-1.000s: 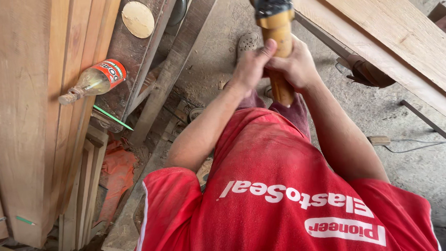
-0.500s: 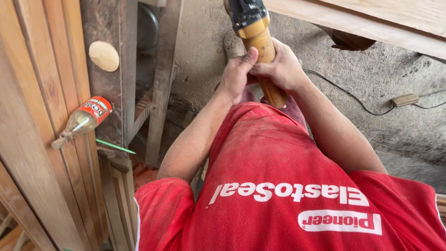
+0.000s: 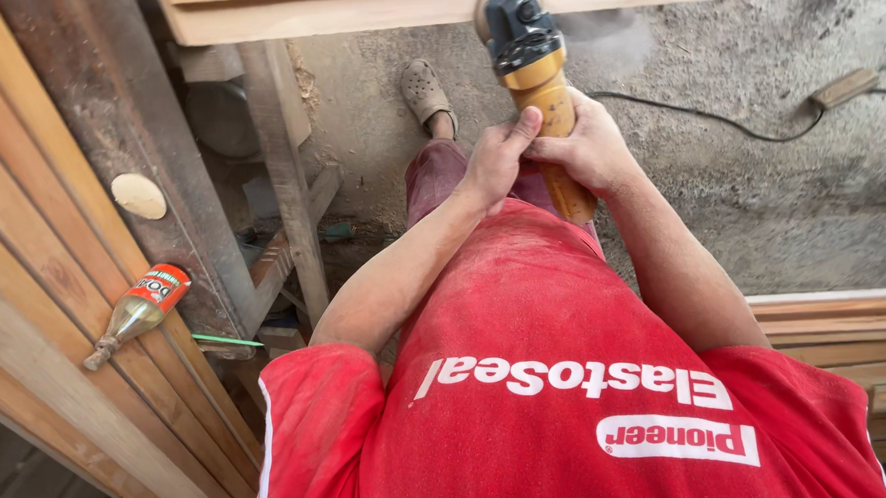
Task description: The person uses an electric sander to smooth the surface of a long wooden plank. They hold the plank with one hand and guide the sander along its length with the other, moving back and forth repeatedly.
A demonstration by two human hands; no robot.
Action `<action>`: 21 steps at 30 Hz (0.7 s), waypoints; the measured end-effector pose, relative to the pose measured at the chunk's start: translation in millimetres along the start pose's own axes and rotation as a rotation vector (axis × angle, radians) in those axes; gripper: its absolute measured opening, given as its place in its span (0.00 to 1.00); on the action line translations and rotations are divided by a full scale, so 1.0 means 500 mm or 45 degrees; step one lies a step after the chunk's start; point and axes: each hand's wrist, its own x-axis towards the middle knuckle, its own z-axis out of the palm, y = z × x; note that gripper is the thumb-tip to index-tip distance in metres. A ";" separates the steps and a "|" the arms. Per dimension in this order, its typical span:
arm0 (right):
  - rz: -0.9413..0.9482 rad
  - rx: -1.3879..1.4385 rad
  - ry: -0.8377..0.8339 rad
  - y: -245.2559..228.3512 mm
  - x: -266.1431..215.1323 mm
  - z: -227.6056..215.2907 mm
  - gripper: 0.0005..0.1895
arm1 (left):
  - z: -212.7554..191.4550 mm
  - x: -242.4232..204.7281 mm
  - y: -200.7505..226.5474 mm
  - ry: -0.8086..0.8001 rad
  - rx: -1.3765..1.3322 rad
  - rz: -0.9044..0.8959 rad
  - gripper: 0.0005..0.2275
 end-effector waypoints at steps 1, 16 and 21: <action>0.002 0.031 0.033 0.007 -0.015 -0.027 0.25 | 0.024 0.015 -0.017 -0.008 0.027 -0.019 0.31; -0.093 0.235 0.327 0.087 -0.094 -0.163 0.22 | 0.159 0.107 -0.065 -0.132 0.739 -0.056 0.33; 0.031 0.199 0.085 0.046 -0.033 0.002 0.28 | -0.015 -0.014 -0.004 -0.038 0.470 0.009 0.31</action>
